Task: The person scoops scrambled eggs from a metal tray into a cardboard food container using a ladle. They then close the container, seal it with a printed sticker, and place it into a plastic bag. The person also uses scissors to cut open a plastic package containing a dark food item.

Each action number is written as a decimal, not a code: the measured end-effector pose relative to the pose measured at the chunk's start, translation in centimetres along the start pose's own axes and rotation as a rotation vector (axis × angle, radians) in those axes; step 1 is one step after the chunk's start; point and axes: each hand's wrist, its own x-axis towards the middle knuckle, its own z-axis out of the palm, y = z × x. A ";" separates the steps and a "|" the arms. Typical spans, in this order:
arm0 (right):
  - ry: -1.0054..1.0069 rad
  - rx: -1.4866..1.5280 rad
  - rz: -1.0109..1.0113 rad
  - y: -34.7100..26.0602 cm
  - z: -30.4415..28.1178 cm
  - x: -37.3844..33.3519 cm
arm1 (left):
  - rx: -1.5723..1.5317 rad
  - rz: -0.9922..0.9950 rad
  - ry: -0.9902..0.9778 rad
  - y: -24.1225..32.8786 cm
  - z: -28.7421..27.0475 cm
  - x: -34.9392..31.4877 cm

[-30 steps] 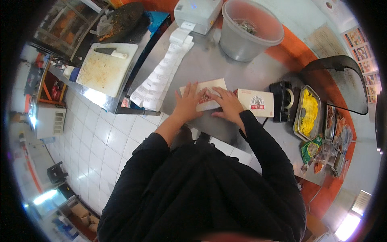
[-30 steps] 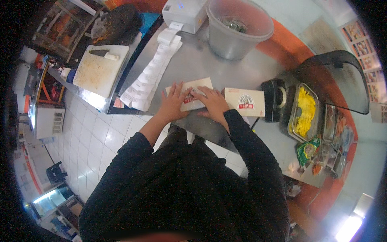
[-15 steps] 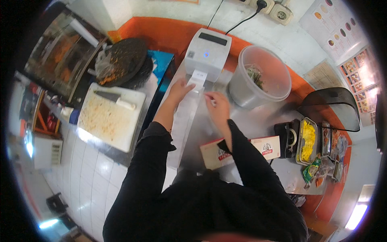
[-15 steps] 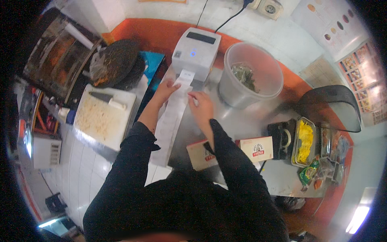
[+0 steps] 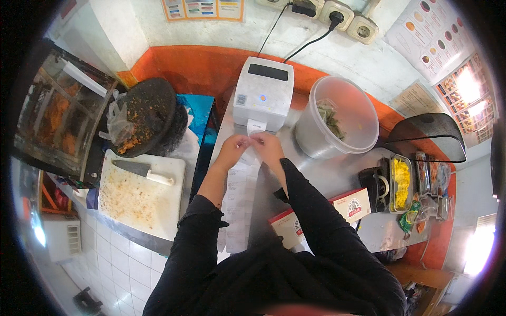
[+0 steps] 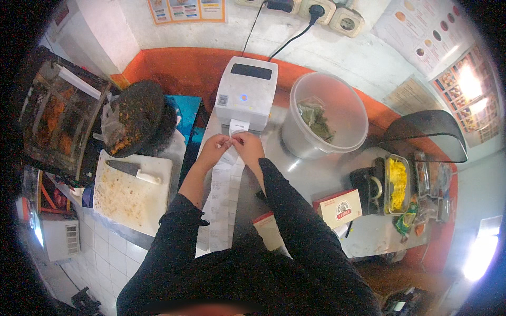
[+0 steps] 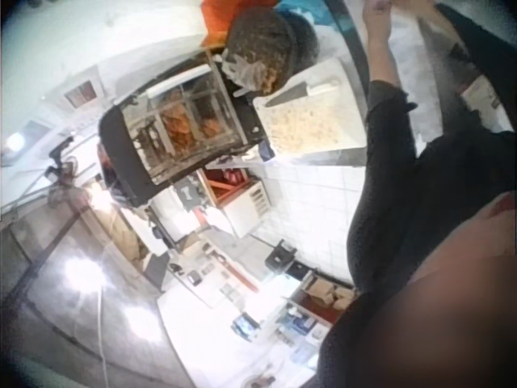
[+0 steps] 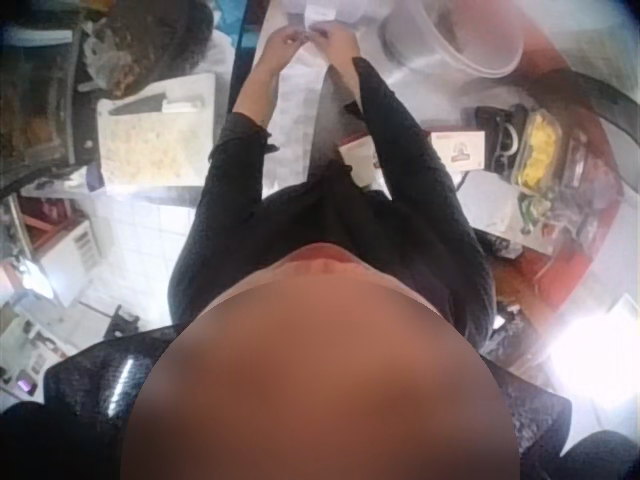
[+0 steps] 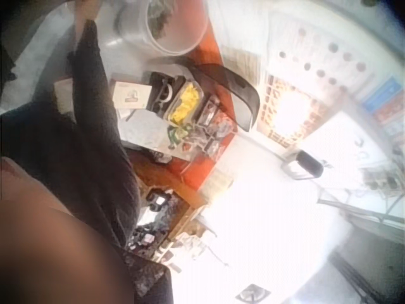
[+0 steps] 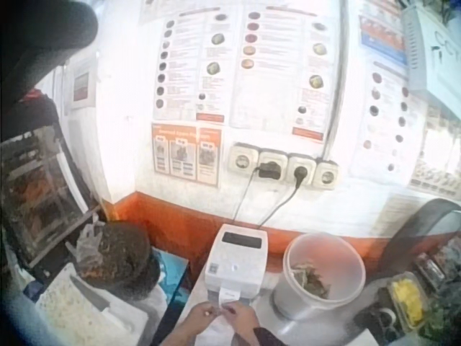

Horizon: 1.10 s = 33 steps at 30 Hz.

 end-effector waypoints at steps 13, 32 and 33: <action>0.727 -0.121 -0.215 -1.6 -8.4 -7.3 | -0.016 -0.160 0.428 7.1 1.5 -4.8; -0.068 0.396 0.419 8.1 -31.3 -36.0 | -0.045 -0.412 -0.194 19.6 32.4 -25.3; -0.033 0.363 0.415 9.9 -31.4 -36.9 | 0.004 -0.442 -0.221 20.4 33.3 -25.5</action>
